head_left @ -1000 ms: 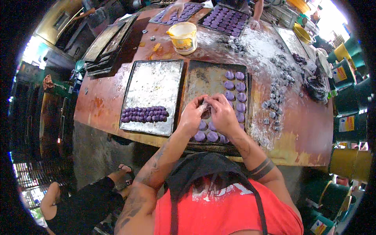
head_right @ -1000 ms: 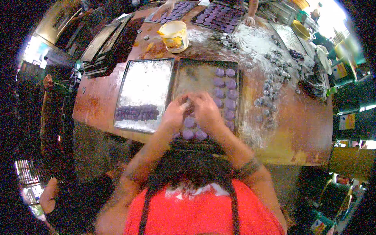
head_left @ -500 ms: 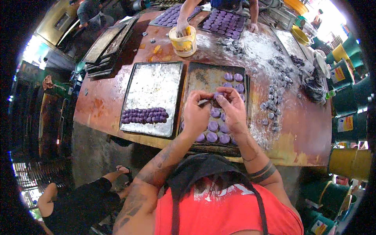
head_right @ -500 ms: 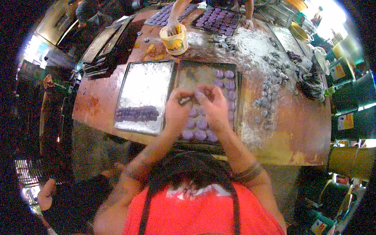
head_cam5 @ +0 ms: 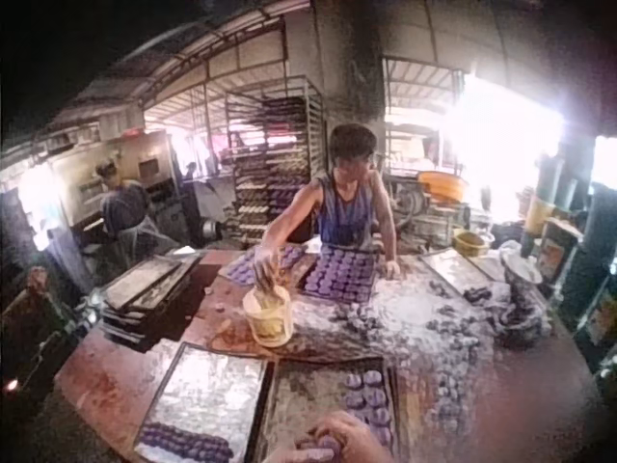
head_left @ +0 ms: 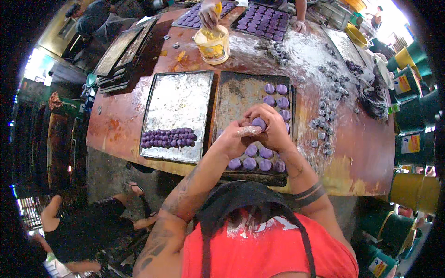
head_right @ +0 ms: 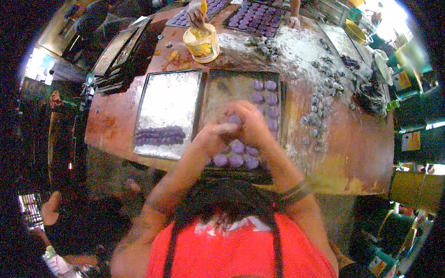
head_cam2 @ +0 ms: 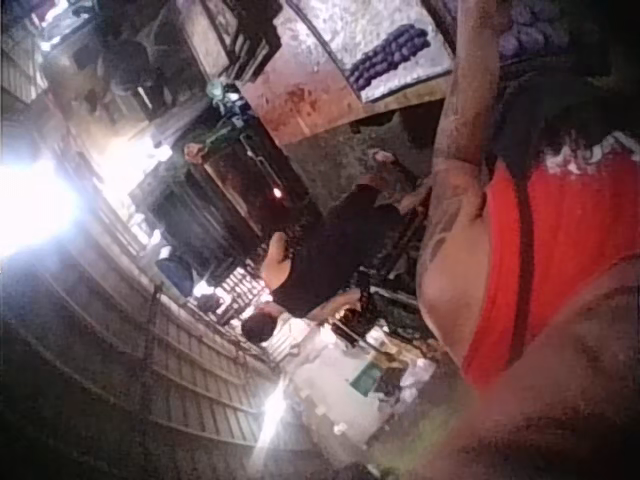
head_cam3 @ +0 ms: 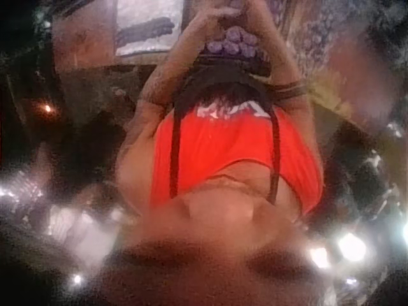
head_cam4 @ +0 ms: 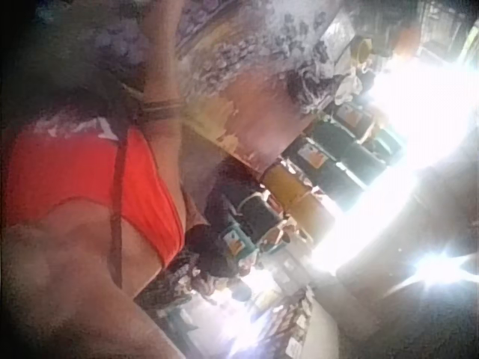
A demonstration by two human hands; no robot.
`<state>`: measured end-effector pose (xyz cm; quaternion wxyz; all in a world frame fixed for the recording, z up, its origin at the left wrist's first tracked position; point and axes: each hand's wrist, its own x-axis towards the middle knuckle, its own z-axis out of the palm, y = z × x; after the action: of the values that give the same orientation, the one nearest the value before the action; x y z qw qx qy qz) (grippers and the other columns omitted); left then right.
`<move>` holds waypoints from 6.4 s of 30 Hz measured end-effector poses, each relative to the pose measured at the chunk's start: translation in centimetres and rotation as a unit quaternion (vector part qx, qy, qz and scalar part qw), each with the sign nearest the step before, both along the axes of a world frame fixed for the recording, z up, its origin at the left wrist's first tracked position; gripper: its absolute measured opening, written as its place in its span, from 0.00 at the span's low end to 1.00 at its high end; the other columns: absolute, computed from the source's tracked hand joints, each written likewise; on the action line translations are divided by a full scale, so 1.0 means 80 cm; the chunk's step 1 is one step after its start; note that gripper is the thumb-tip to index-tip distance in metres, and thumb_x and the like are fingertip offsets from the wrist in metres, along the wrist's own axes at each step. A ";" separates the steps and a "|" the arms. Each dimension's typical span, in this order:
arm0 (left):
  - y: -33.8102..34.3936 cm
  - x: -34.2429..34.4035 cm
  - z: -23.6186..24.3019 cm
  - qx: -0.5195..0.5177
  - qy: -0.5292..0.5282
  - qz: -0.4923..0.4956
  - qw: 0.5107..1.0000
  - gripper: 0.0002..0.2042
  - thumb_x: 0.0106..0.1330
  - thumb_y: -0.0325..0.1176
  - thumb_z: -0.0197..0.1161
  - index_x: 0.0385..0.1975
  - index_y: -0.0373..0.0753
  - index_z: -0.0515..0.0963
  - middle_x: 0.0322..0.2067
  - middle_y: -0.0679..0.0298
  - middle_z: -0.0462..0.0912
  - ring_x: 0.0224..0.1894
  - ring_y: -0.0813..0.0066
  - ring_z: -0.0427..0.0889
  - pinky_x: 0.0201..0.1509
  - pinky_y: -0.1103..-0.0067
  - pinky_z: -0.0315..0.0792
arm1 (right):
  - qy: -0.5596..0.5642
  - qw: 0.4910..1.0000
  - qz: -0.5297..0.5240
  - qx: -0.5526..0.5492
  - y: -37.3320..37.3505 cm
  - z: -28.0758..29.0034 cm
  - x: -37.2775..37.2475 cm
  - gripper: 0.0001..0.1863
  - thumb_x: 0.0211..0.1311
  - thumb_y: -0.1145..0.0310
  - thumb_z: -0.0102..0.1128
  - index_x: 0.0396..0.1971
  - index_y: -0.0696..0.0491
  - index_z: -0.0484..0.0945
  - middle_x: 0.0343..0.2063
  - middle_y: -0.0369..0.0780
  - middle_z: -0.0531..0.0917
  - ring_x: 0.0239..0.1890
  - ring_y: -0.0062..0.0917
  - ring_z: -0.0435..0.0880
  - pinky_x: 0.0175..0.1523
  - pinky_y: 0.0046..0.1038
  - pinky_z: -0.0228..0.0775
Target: The person places a baking tray on the table, wraps portions of filling in dough pieces by hand, and arranges the shaped dough rounds onto the tray.
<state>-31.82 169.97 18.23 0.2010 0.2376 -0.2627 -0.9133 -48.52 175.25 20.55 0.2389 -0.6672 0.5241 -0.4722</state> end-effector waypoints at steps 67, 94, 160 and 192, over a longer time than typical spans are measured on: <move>0.025 0.038 0.003 -0.157 -0.103 0.181 0.965 0.17 0.71 0.30 0.64 0.58 0.36 0.76 0.46 0.62 0.84 0.45 0.72 0.83 0.46 0.77 0.78 | -0.042 0.987 -0.098 0.117 0.033 0.015 0.042 0.15 0.59 0.77 0.68 0.47 0.57 0.81 0.39 0.40 0.84 0.45 0.31 0.83 0.55 0.32 0.75; -0.010 -0.017 0.004 -0.022 -0.028 0.020 0.999 0.14 0.63 0.32 0.74 0.47 0.38 0.82 0.42 0.64 0.85 0.46 0.67 0.85 0.48 0.68 0.79 | 0.098 0.993 0.047 -0.048 -0.022 -0.002 -0.016 0.20 0.42 0.72 0.78 0.36 0.54 0.78 0.45 0.43 0.86 0.48 0.39 0.85 0.55 0.37 0.75; 0.009 0.016 0.049 -0.132 -0.146 0.145 0.970 0.12 0.69 0.25 0.67 0.50 0.34 0.79 0.41 0.63 0.85 0.41 0.77 0.83 0.45 0.79 0.78 | -0.452 0.863 -0.128 0.185 0.033 0.000 0.051 0.17 0.63 0.73 0.68 0.51 0.57 0.78 0.40 0.37 0.84 0.41 0.24 0.83 0.48 0.28 0.77; -0.055 -0.062 -0.068 -0.370 -0.259 0.120 0.884 0.30 0.71 0.23 0.60 0.73 0.32 0.60 0.70 0.48 0.68 0.74 0.58 0.65 0.78 0.71 0.55 | 0.029 0.928 -0.260 0.267 -0.101 -0.086 -0.053 0.13 0.62 0.68 0.67 0.45 0.56 0.84 0.38 0.47 0.87 0.42 0.38 0.87 0.48 0.36 0.78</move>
<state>-36.75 165.61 12.78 0.3068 0.4040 -0.5942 -0.6242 -52.74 167.17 13.65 0.2612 -0.4325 0.7928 -0.3409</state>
